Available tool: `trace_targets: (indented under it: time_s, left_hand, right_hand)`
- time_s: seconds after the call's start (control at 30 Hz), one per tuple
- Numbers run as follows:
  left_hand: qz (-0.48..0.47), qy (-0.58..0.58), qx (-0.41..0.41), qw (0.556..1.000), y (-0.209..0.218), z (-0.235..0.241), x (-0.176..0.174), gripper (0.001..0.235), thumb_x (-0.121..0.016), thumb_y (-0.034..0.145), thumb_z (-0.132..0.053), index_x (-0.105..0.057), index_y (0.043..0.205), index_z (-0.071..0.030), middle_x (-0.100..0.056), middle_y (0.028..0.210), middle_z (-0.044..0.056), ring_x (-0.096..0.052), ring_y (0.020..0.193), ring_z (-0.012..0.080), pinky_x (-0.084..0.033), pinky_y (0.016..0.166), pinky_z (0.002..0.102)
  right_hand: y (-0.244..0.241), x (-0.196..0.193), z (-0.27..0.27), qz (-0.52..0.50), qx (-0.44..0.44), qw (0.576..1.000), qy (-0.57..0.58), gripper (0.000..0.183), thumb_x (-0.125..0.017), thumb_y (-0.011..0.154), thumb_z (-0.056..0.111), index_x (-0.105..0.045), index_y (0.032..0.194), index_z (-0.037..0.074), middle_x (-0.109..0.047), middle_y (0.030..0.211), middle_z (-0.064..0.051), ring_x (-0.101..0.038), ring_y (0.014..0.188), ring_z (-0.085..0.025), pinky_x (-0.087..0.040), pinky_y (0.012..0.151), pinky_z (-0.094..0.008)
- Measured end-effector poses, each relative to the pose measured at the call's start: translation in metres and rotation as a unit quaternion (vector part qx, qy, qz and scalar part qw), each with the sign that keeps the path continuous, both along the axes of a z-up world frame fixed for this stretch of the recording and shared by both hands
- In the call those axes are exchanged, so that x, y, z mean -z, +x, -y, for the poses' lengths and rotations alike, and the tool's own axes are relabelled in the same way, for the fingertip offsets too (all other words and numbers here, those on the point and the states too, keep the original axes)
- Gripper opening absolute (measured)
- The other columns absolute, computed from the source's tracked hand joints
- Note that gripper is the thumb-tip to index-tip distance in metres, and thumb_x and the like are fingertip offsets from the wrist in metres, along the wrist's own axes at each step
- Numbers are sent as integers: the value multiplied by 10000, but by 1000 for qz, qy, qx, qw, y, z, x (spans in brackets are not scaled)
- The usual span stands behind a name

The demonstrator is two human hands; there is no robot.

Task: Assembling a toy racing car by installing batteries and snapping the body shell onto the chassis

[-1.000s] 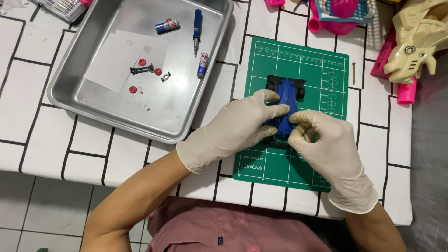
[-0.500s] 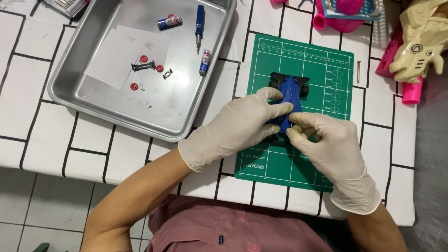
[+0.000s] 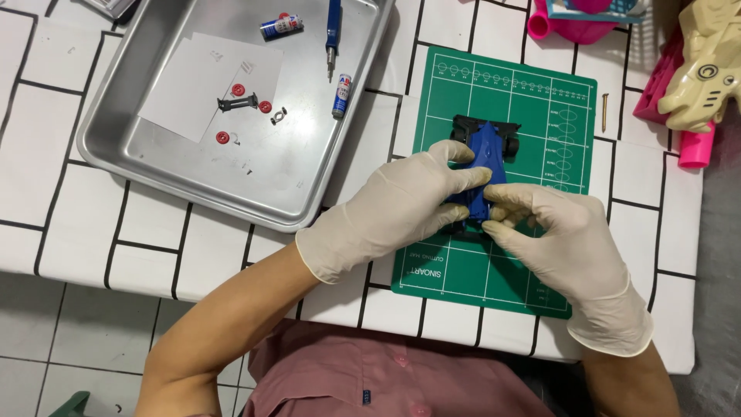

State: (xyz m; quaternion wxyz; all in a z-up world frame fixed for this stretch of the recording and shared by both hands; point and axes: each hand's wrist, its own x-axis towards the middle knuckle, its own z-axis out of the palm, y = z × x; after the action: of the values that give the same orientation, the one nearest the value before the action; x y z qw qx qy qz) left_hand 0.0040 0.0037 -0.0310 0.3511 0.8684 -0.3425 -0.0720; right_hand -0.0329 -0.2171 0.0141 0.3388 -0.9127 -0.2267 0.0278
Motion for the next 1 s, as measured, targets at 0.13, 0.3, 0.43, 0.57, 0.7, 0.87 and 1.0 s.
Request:
trace_targets:
  time_s: [0.13, 0.3, 0.43, 0.57, 0.7, 0.87, 1.0]
  left_hand:
    - [-5, 1, 4, 1000, 0, -1, -2, 503, -711, 925, -209, -567, 1404, -153, -498, 1404, 194, -666, 1050, 400, -607, 630, 503]
    - [-12, -10, 5, 1000, 0, -1, -5, 482, -739, 904, -199, -585, 1360, -175, -510, 1390, 192, -667, 1057, 407, -607, 652, 520]
    - [-7, -12, 7, 1000, 2, 0, -2, 498, -733, 911, -205, -575, 1381, -156, -502, 1406, 211, -654, 1086, 423, -601, 665, 531]
    - [-6, -13, 5, 1000, 2, 0, -2, 491, -739, 905, -207, -581, 1368, -162, -511, 1397, 212, -660, 1075, 426, -599, 655, 531]
    - [-5, -8, 4, 1000, 1, 0, -2, 503, -740, 903, -207, -584, 1378, -156, -506, 1402, 209, -664, 1069, 421, -607, 650, 518]
    - [-17, -12, -1, 1000, 2, 1, -1, 504, -751, 901, -227, -592, 1378, -177, -510, 1410, 190, -667, 1081, 410, -605, 669, 518]
    - [-15, -19, -4, 1000, 0, 1, -1, 497, -761, 893, -210, -597, 1361, -181, -516, 1396, 181, -674, 1060, 405, -598, 671, 517]
  right_hand:
    - [0, 3, 2, -12, 7, 1000, 5, 507, -888, 754, 32, -716, 1231, 0, -780, 981, -88, -731, 803, -133, -633, 791, -217]
    - [1, 3, 3, -14, 11, 999, 27, 467, -886, 745, 51, -735, 1182, -17, -774, 1110, -139, -758, 903, -170, -635, 834, -236]
    - [5, 7, 8, 23, -17, 999, 24, 422, -895, 766, 84, -745, 1155, 15, -773, 1118, -121, -738, 969, -181, -605, 865, -261]
    - [5, 8, 8, 27, -17, 999, 16, 410, -894, 776, 87, -748, 1154, 25, -777, 1090, -105, -728, 910, -166, -592, 794, -247]
    - [4, 10, 9, 36, -27, 999, 15, 417, -897, 773, 62, -746, 1160, 25, -775, 1052, -104, -728, 896, -176, -609, 828, -264]
    - [6, 9, 10, 44, -46, 998, 3, 410, -887, 784, 81, -743, 1164, 22, -773, 1022, -85, -713, 861, -171, -602, 826, -274]
    - [5, 9, 9, 49, -38, 998, 8, 342, -876, 805, 51, -752, 1122, 16, -773, 1004, -99, -714, 841, -167, -601, 792, -260]
